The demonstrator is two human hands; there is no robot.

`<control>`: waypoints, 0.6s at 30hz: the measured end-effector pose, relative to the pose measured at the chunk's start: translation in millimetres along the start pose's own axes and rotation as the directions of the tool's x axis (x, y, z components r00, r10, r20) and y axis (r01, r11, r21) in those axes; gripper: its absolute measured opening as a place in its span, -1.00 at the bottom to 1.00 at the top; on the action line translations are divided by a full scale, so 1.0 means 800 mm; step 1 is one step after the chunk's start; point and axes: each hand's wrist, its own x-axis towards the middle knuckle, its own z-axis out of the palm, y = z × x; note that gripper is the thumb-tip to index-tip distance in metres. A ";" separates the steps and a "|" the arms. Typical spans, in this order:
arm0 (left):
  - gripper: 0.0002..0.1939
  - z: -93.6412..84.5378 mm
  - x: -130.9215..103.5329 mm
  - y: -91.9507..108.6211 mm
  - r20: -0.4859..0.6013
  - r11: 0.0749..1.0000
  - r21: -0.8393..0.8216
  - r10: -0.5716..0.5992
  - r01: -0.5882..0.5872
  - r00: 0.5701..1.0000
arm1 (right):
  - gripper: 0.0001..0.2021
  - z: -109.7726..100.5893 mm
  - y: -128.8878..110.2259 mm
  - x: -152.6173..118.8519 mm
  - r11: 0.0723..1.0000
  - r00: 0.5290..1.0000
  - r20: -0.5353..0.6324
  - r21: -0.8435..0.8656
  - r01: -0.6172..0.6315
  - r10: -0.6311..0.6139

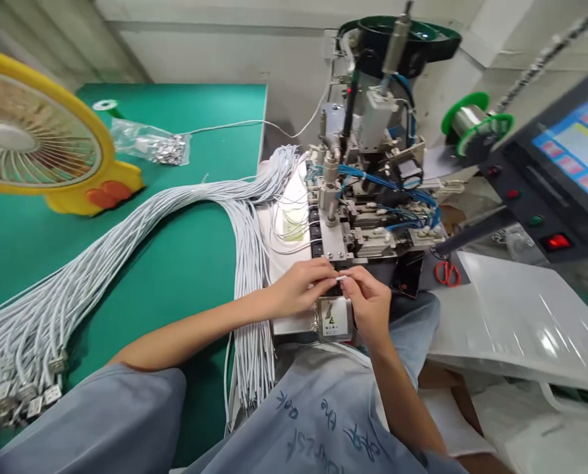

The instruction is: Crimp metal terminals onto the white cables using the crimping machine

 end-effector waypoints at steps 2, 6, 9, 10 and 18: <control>-0.72 0.003 -0.002 -0.004 0.031 1.000 0.020 0.014 -0.015 0.999 | -0.83 -0.001 0.003 -0.007 0.999 1.000 -0.023 -0.037 0.005 -0.006; -0.76 0.010 -0.005 -0.008 0.081 0.995 0.103 -0.006 -0.003 0.997 | -0.84 -0.008 0.011 -0.019 0.997 0.999 -0.042 -0.082 -0.009 0.006; -0.83 0.010 -0.005 -0.006 0.136 0.981 0.195 -0.019 -0.008 0.990 | -0.90 -0.009 0.015 -0.026 0.997 0.996 -0.093 -0.082 0.002 -0.010; -0.86 0.009 -0.005 -0.004 0.153 0.976 0.215 -0.008 -0.026 0.988 | -0.91 -0.008 0.016 -0.027 0.996 0.993 -0.114 -0.083 0.013 -0.022; -0.97 0.002 -0.007 -0.002 0.101 0.978 0.162 0.117 -0.132 0.988 | -0.94 -0.004 0.023 -0.037 0.970 0.947 -0.258 -0.195 0.143 -0.191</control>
